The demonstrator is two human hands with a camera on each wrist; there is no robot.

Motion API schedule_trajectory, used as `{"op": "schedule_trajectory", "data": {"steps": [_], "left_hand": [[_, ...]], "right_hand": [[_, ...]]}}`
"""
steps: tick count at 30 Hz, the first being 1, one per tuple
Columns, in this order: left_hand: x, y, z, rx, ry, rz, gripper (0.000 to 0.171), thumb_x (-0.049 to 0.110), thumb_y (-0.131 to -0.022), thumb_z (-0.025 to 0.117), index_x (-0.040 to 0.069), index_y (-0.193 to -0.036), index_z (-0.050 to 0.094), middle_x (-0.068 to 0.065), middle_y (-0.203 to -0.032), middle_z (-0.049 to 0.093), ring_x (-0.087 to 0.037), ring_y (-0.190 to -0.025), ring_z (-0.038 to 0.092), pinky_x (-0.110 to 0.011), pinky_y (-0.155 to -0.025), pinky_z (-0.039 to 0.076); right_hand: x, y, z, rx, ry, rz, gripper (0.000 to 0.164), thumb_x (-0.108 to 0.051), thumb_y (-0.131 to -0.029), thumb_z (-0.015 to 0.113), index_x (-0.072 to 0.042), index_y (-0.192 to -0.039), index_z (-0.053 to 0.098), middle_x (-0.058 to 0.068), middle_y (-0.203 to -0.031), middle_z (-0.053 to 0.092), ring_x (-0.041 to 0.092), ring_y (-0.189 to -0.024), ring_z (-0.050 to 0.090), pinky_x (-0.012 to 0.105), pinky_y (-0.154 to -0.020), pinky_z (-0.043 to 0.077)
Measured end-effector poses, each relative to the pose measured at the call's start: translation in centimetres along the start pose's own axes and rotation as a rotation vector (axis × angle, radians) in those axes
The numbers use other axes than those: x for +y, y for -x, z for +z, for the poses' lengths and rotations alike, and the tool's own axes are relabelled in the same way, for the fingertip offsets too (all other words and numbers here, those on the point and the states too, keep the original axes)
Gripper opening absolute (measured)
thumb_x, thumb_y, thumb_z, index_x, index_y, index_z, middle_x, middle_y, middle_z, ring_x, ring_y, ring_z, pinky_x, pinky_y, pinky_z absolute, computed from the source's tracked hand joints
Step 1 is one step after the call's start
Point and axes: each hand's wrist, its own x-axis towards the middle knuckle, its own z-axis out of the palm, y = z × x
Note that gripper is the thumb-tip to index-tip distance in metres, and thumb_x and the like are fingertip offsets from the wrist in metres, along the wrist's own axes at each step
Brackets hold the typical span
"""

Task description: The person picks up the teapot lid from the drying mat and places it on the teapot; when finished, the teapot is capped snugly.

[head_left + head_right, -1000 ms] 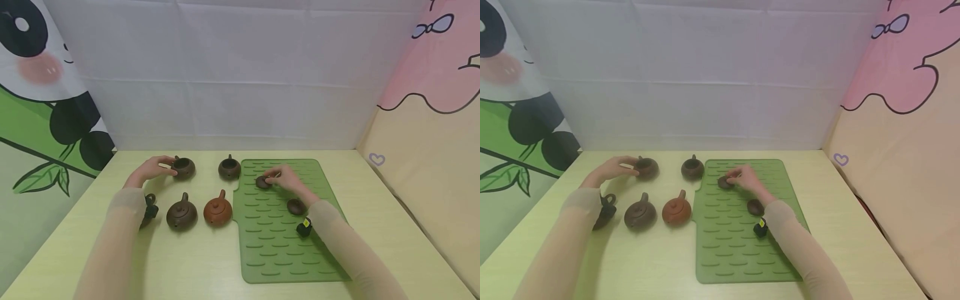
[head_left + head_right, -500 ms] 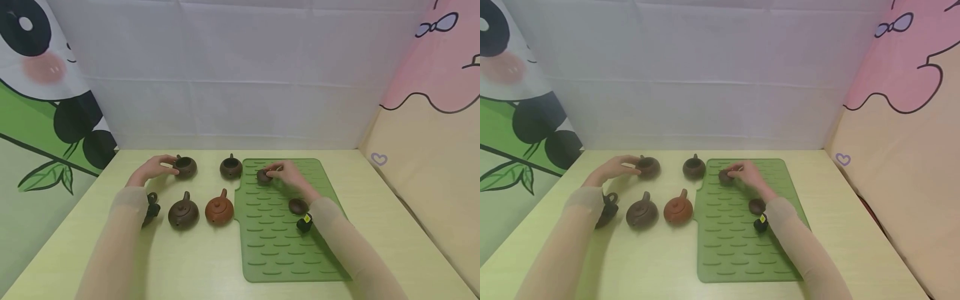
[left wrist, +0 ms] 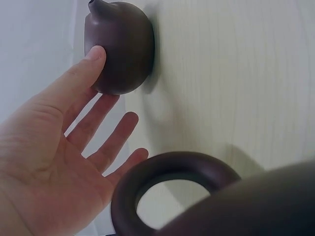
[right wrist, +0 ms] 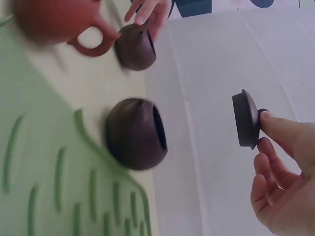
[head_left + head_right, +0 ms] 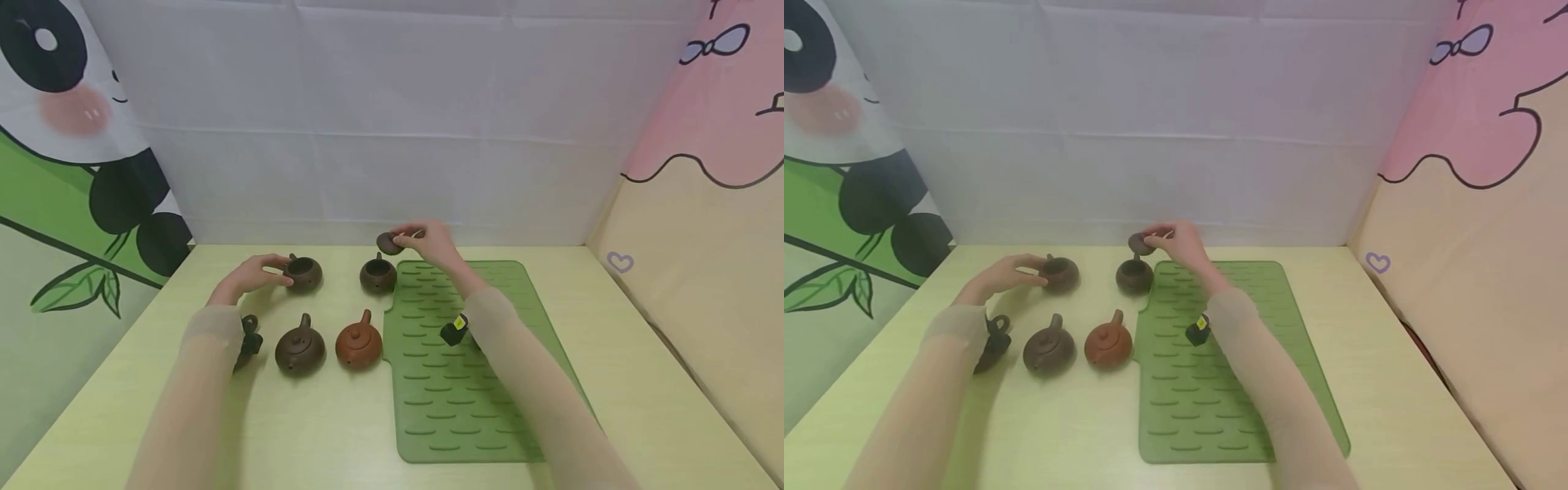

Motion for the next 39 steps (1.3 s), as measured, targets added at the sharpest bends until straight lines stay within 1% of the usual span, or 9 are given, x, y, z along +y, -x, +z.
{"op": "schedule_trajectory", "data": {"steps": [5, 11, 13, 17, 22, 28, 32, 36, 39], "left_hand": [[-0.1, 0.1, -0.1, 0.0, 0.002, -0.013, 0.071, 0.037, -0.092, 0.069, 0.004, -0.148, 0.041, -0.027, -0.148, 0.045, -0.049, -0.142, 0.03, -0.07, -0.113, 0.023], [-0.4, -0.3, -0.1, -0.002, 0.0, -0.009, 0.072, 0.039, -0.09, 0.071, 0.005, -0.147, 0.043, -0.026, -0.147, 0.046, -0.049, -0.142, 0.031, -0.07, -0.113, 0.023], [-0.5, -0.5, -0.2, 0.001, -0.006, -0.006, 0.071, 0.039, -0.09, 0.071, 0.005, -0.146, 0.044, -0.026, -0.146, 0.048, -0.048, -0.141, 0.032, -0.07, -0.113, 0.024], [-0.3, -0.7, 0.0, 0.001, -0.01, -0.007, 0.069, 0.038, -0.09, 0.071, 0.006, -0.146, 0.044, -0.026, -0.144, 0.05, -0.047, -0.142, 0.033, -0.068, -0.114, 0.023], [-0.2, -0.7, 0.5, 0.004, -0.002, -0.003, 0.067, 0.034, -0.091, 0.07, 0.004, -0.145, 0.045, -0.027, -0.142, 0.052, -0.046, -0.141, 0.035, -0.068, -0.115, 0.023], [-0.6, -0.6, 0.3, 0.005, 0.001, -0.016, 0.068, 0.035, -0.091, 0.07, 0.005, -0.146, 0.044, -0.026, -0.143, 0.05, -0.046, -0.142, 0.033, -0.069, -0.114, 0.023], [-0.5, -0.6, 0.0, 0.01, 0.004, -0.019, 0.068, 0.036, -0.091, 0.07, 0.006, -0.146, 0.044, -0.026, -0.144, 0.05, -0.046, -0.143, 0.033, -0.068, -0.115, 0.023], [-0.1, -0.6, 0.0, 0.02, -0.008, -0.01, 0.066, 0.034, -0.091, 0.07, 0.005, -0.145, 0.045, -0.026, -0.143, 0.051, -0.045, -0.142, 0.035, -0.066, -0.116, 0.023], [0.1, -0.6, 0.2, 0.024, -0.017, -0.003, 0.065, 0.032, -0.091, 0.071, 0.003, -0.144, 0.046, -0.026, -0.142, 0.052, -0.045, -0.141, 0.036, -0.065, -0.116, 0.025]], "right_hand": [[-2.6, -2.4, 2.6, -0.007, -0.052, -0.06, 0.022, -0.028, -0.094, 0.069, -0.02, -0.113, 0.075, 0.004, -0.109, 0.071, 0.031, -0.098, 0.062, 0.028, -0.07, 0.044], [-4.8, -4.6, 6.1, 0.019, -0.073, -0.103, 0.021, -0.028, -0.093, 0.07, -0.019, -0.111, 0.076, 0.002, -0.105, 0.073, 0.022, -0.091, 0.062, 0.026, -0.068, 0.046], [-5.2, -5.0, 7.3, 0.044, -0.073, -0.12, 0.021, -0.027, -0.093, 0.07, -0.019, -0.111, 0.076, 0.003, -0.102, 0.073, 0.018, -0.087, 0.061, 0.024, -0.066, 0.046], [-5.6, -5.5, 9.8, 0.11, -0.093, -0.14, 0.021, -0.024, -0.093, 0.07, -0.018, -0.111, 0.076, 0.005, -0.098, 0.072, 0.017, -0.083, 0.061, 0.021, -0.064, 0.045], [-5.3, -6.1, 12.3, 0.184, -0.077, -0.147, 0.022, -0.025, -0.093, 0.07, -0.019, -0.113, 0.076, 0.003, -0.099, 0.07, 0.016, -0.086, 0.062, 0.02, -0.069, 0.047], [-5.4, -6.4, 14.7, 0.251, -0.065, -0.133, 0.021, -0.028, -0.093, 0.069, -0.021, -0.112, 0.076, 0.001, -0.099, 0.066, 0.013, -0.085, 0.059, 0.019, -0.07, 0.046], [-5.4, -6.5, 16.3, 0.291, -0.103, -0.112, 0.021, -0.03, -0.093, 0.069, -0.021, -0.111, 0.076, 0.0, -0.099, 0.068, 0.011, -0.085, 0.061, 0.017, -0.069, 0.045], [-5.1, -6.3, 17.5, 0.294, -0.133, -0.062, 0.02, -0.029, -0.091, 0.071, -0.022, -0.109, 0.077, -0.001, -0.093, 0.07, 0.009, -0.081, 0.06, 0.016, -0.061, 0.043], [-4.7, -6.1, 18.1, 0.263, -0.113, -0.001, 0.019, -0.03, -0.09, 0.072, -0.023, -0.107, 0.078, -0.003, -0.089, 0.069, 0.008, -0.077, 0.057, 0.016, -0.056, 0.039]]}}
